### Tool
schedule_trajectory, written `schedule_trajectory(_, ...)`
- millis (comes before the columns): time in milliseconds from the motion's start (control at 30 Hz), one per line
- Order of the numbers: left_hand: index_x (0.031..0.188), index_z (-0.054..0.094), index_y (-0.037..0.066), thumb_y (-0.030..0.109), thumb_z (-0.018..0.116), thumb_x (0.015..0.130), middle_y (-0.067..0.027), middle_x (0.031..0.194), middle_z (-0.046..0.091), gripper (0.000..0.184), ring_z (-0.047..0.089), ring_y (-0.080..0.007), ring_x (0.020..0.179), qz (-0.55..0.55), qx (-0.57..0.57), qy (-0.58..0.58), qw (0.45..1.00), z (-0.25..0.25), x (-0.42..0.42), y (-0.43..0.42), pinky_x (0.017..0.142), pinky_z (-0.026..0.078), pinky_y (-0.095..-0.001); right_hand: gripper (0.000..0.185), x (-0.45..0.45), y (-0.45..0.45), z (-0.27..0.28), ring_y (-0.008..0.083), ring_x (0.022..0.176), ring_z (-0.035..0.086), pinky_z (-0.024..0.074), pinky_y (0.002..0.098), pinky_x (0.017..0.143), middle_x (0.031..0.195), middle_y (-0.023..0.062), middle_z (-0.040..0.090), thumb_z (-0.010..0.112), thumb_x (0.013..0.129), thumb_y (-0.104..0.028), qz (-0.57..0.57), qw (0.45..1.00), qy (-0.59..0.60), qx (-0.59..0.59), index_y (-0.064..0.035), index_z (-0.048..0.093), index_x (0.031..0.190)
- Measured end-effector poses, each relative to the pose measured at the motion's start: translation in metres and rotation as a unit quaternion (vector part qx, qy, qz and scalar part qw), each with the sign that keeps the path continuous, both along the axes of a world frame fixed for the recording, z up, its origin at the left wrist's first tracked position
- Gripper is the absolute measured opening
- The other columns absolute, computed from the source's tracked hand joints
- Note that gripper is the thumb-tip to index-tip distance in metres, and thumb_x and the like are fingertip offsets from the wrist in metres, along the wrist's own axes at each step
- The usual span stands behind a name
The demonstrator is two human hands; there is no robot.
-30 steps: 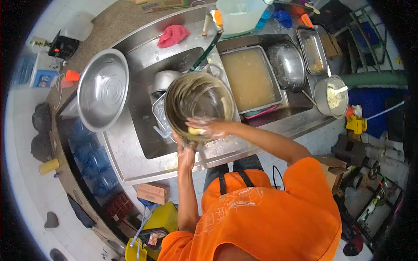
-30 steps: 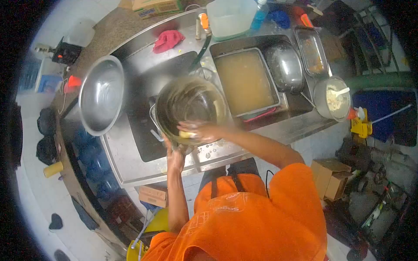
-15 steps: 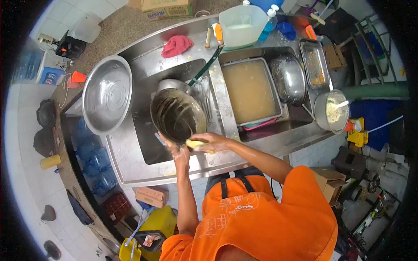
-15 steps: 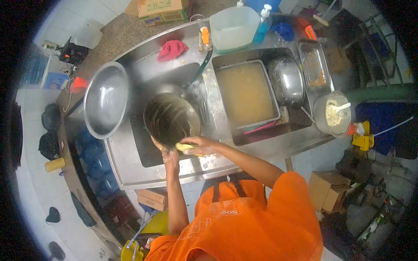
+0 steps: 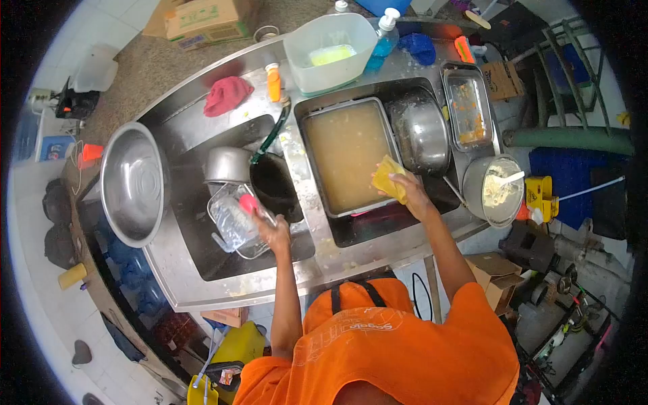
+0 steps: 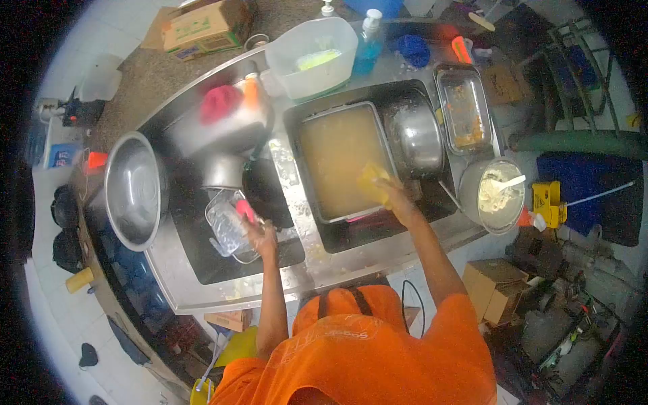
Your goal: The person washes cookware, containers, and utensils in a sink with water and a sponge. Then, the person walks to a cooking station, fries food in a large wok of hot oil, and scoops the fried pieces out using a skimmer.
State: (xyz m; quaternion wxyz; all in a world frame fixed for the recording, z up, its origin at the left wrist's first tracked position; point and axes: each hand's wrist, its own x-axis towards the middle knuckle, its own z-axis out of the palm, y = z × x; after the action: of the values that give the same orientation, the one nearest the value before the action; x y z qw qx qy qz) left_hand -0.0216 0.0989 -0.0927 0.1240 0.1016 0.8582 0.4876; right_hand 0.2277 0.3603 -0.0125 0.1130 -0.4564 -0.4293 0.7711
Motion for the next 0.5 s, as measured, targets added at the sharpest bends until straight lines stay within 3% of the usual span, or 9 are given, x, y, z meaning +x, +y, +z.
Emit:
schedule_trajectory(67,0.132,0.044,0.0,0.0,0.056,0.077,-0.0202,0.114,0.059,0.055,0.059,-0.0331,0.104,-0.051,0.052,0.011,0.997,0.057,0.028,0.026,0.091,0.047,-0.0389,0.051,0.018,0.011,-0.004,0.0271,0.107,0.062,0.0544,0.0376,0.084,0.123,0.0151,0.06,0.058,0.09,-0.023,-0.023,0.999,-0.049,0.006,-0.0031,0.046,0.136)
schedule_trajectory(100,0.126,0.049,0.0,0.002,0.057,0.08,-0.0164,0.107,0.06,0.046,0.061,-0.0272,0.099,-0.122,0.131,0.022,0.984,0.073,0.052,0.039,0.085,0.051,-0.0367,0.051,0.027,0.016,-0.007,0.0269,0.104,0.063,0.0557,0.0379,0.081,0.12,0.0144,0.061,0.059,0.089,-0.023,-0.032,0.997,-0.073,0.007,-0.0044,0.048,0.135)
schedule_trajectory(167,0.121,0.049,0.003,0.006,0.053,0.09,-0.0109,0.102,0.059,0.032,0.059,-0.0206,0.087,-0.136,0.18,-0.318,0.921,0.08,0.107,0.066,0.076,0.052,-0.0348,0.053,0.075,0.024,-0.09,0.0221,0.097,0.064,0.0555,0.0364,0.067,0.117,0.0109,0.061,0.067,0.085,-0.026,0.044,0.927,-0.295,0.229,-0.0064,0.052,0.132)
schedule_trajectory(200,0.118,0.05,0.003,0.01,0.05,0.092,-0.0102,0.098,0.058,0.026,0.059,-0.0217,0.086,-0.01,0.121,-0.48,0.869,0.068,0.125,0.084,0.076,0.052,-0.0353,0.054,0.09,0.026,-0.12,0.0197,0.094,0.064,0.0554,0.0356,0.059,0.116,0.0091,0.061,0.07,0.083,-0.027,0.082,0.853,-0.392,0.335,-0.0074,0.054,0.13)
schedule_trajectory(233,0.115,0.052,0.003,0.014,0.048,0.095,-0.0096,0.094,0.058,0.023,0.06,-0.0228,0.086,0.116,0.059,-0.62,0.774,0.044,0.138,0.096,0.077,0.053,-0.0358,0.054,0.086,0.026,-0.122,0.0208,0.093,0.064,0.0554,0.036,0.06,0.114,0.0099,0.062,0.072,0.081,-0.027,0.046,0.879,-0.412,0.234,-0.0076,0.056,0.129)
schedule_trajectory(300,0.115,0.053,0.004,0.018,0.047,0.095,-0.0104,0.095,0.057,0.025,0.06,-0.0238,0.091,0.151,0.135,-0.599,0.774,-0.079,0.168,0.076,0.081,0.054,-0.0363,0.055,0.065,0.021,-0.12,0.023,0.092,0.064,0.0555,0.0367,0.06,0.112,0.0114,0.063,0.076,0.076,-0.026,-0.026,0.897,-0.439,0.031,-0.0081,0.059,0.125)
schedule_trajectory(333,0.114,0.054,0.004,0.02,0.046,0.096,-0.0107,0.097,0.058,0.026,0.06,-0.0239,0.091,0.198,0.121,-0.564,0.793,-0.101,0.172,0.08,0.082,0.053,-0.0378,0.043,0.067,0.014,-0.14,0.0263,0.088,0.066,0.0534,0.0376,0.073,0.095,0.0122,0.068,0.078,0.07,-0.024,-0.099,0.905,-0.413,0.025,-0.0037,0.064,0.106)
schedule_trajectory(400,0.113,0.055,0.005,0.026,0.046,0.097,-0.0114,0.099,0.058,0.028,0.059,-0.024,0.092,0.294,0.089,-0.486,0.818,-0.13,0.177,0.09,0.084,0.052,-0.0409,0.04,0.081,0.011,-0.164,0.0259,0.087,0.066,0.0526,0.037,0.077,0.093,0.0122,0.068,0.076,0.069,-0.02,-0.077,0.898,-0.413,0.131,-0.0034,0.065,0.104)
schedule_trajectory(500,0.11,0.056,0.006,0.025,0.049,0.096,-0.0114,0.103,0.059,0.025,0.06,-0.0255,0.088,0.198,0.181,-0.462,0.845,-0.191,0.203,0.05,0.085,0.052,-0.0437,0.034,0.072,0.02,-0.141,0.0249,0.088,0.067,0.0523,0.0378,0.078,0.092,0.0116,0.07,0.071,0.068,-0.013,-0.048,0.897,-0.398,0.186,-0.0042,0.067,0.1)
